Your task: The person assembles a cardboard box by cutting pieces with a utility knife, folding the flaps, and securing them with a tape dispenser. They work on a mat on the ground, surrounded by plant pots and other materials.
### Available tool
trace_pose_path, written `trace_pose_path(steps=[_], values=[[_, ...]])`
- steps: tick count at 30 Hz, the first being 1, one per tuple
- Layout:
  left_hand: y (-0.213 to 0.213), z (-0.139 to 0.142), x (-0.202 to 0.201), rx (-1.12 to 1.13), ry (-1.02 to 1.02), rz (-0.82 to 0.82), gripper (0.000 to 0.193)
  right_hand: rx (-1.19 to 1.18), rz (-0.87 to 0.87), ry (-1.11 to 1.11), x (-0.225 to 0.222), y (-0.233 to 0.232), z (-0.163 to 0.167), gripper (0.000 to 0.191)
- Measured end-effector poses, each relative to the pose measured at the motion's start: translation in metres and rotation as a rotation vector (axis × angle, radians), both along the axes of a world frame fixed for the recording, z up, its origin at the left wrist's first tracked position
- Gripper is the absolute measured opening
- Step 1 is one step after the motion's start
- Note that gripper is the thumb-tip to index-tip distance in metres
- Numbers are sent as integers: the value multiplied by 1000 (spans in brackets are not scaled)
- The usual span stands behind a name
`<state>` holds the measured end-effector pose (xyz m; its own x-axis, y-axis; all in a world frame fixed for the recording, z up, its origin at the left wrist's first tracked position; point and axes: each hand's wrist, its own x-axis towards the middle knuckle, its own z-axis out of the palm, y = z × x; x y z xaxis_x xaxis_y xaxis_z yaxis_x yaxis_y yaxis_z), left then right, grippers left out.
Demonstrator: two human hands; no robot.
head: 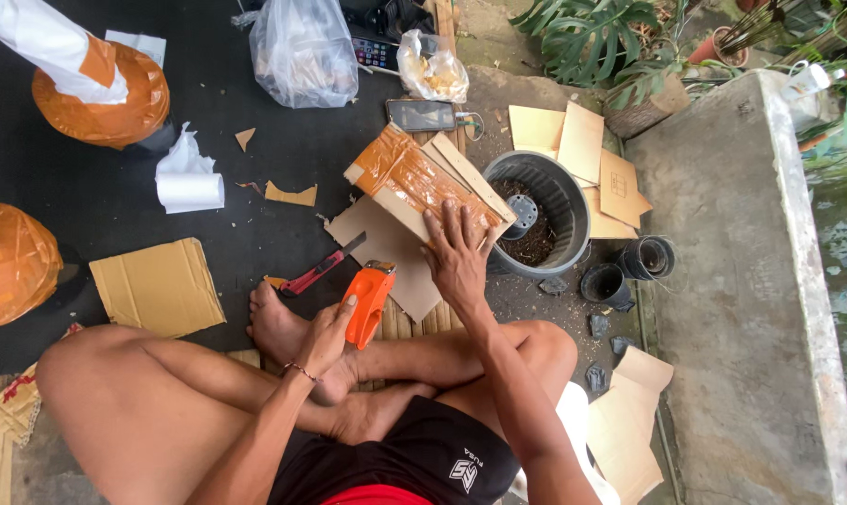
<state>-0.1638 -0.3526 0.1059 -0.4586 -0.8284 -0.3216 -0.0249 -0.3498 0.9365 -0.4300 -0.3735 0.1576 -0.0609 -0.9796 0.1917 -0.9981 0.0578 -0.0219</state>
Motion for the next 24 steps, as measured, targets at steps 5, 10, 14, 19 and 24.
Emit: trace_pose_path(steps=[5, 10, 14, 19, 24], values=[[-3, 12, -2, 38, -90, -41, 58, 83, -55, 42, -21, -28, 7, 64], [-9, 16, -3, 33, -127, -70, 58, -2, -52, 43, -46, -57, 3, 59], [-12, 16, -4, 41, -136, -60, 57, 47, -66, 57, -53, -65, 4, 61], [-12, 18, -3, -42, -175, -36, 56, 89, -38, 122, -46, -61, 6, 71], [-7, 26, 2, -153, -270, -33, 56, 95, -24, 68, -37, -49, 12, 98]])
